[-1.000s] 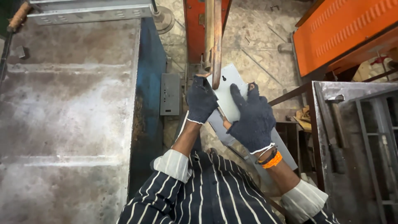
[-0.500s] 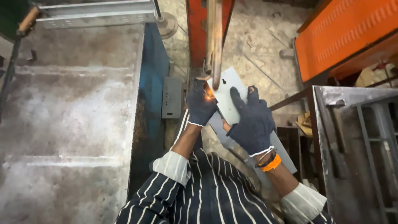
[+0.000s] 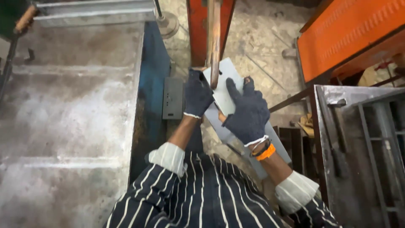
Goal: The person welds a metal frame using a welding torch, creating sparks. They then use a hammer to tap the frame and place it on a metal table. The person repeats this process with another metal frame.
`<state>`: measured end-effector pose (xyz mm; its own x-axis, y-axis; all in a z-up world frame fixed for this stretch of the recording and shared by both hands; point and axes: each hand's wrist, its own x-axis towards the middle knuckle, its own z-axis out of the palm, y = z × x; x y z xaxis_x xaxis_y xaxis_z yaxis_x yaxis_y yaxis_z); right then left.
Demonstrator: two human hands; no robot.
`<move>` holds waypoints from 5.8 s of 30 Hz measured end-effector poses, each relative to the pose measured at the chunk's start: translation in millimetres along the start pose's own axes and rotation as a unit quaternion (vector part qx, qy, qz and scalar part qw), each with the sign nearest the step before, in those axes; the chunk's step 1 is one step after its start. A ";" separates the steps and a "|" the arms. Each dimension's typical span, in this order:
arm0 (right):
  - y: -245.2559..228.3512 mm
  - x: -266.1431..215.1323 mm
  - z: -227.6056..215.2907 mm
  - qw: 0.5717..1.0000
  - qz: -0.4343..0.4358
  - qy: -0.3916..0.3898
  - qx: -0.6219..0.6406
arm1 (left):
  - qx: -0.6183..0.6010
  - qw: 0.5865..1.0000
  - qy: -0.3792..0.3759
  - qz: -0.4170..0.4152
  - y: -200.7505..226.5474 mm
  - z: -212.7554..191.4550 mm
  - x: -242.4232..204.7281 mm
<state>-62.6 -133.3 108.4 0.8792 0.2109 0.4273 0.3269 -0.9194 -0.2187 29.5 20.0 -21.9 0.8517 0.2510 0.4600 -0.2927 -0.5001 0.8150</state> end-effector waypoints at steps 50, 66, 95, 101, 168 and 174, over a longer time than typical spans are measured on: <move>76.7 43.3 -32.1 0.964 -0.241 -0.114 0.000 | -0.052 0.996 0.069 -0.030 52.9 9.2 -70.0; 47.6 11.7 -34.5 0.986 -0.129 -0.107 -0.011 | -0.085 0.993 -0.055 -0.055 60.8 -23.4 -51.4; -0.5 -32.6 30.6 0.992 0.115 -0.007 0.059 | -0.080 0.965 -0.240 0.063 37.0 -61.8 -3.7; 3.1 -30.4 28.4 0.995 0.096 0.008 0.026 | -0.090 0.970 -0.198 0.109 22.4 -49.5 -13.9; 21.1 -16.8 -1.2 1.000 -0.001 -0.020 0.011 | -0.102 0.990 -0.086 0.036 46.7 -36.8 -35.3; 0.3 -25.7 1.0 0.998 0.057 -0.003 0.034 | -0.111 0.978 -0.153 0.095 35.3 -47.4 -25.8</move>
<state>-84.7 -138.7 96.4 0.9141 0.1077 0.3910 0.2468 -0.9128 -0.3255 -23.4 35.1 11.7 0.8534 -0.1043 0.5107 -0.5155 -0.3138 0.7974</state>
